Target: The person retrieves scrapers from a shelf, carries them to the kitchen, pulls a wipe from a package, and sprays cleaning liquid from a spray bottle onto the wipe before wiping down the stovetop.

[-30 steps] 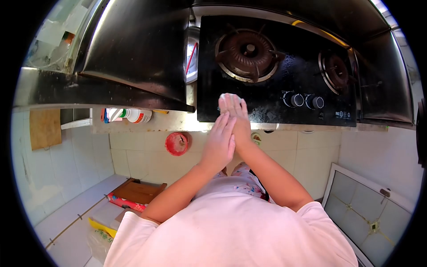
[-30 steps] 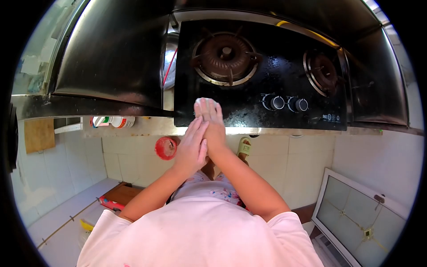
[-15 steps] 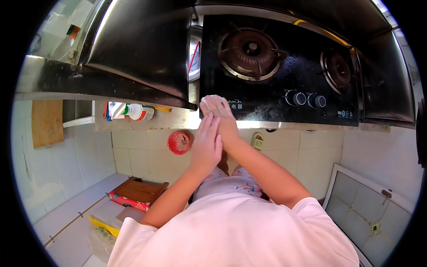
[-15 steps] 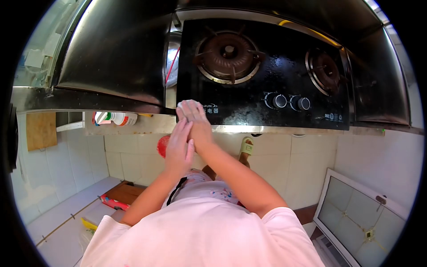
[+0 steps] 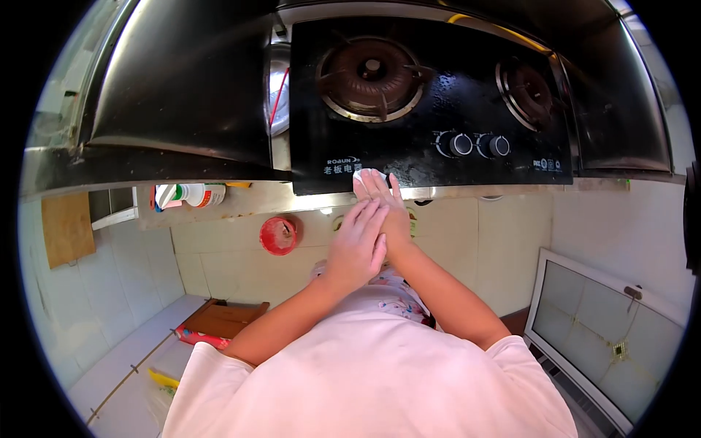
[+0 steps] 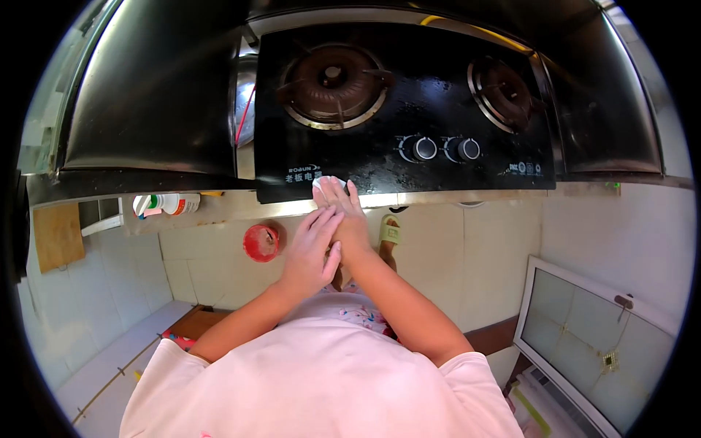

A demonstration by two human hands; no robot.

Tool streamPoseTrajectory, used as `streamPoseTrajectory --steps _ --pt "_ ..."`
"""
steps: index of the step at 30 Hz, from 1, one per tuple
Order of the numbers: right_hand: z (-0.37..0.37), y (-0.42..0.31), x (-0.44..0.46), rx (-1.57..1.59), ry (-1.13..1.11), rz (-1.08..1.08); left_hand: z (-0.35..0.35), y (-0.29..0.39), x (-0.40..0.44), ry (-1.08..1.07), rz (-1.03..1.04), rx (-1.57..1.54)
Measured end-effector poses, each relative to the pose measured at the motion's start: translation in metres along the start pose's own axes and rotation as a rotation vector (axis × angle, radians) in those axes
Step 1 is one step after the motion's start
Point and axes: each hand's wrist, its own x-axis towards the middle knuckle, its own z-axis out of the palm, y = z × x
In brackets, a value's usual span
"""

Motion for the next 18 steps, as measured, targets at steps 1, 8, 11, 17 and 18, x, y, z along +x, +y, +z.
streamPoseTrajectory --steps 1,8,11,17,18 --pt "0.002 0.006 -0.004 0.05 0.085 -0.005 0.004 0.003 0.003 -0.008 0.02 0.0" --pt "-0.003 0.032 -0.019 -0.016 0.131 0.065 0.025 0.014 0.015 -0.047 0.096 -0.002" --pt "-0.005 0.029 -0.017 -0.018 0.142 0.103 0.025 0.014 0.016 -0.054 0.107 -0.025" --pt "0.007 0.02 -0.012 -0.032 0.204 0.042 0.014 0.011 0.008 -0.057 0.015 -0.029" --pt "0.003 0.021 -0.014 -0.035 0.205 0.041 0.015 0.013 0.007 -0.075 0.025 -0.02"
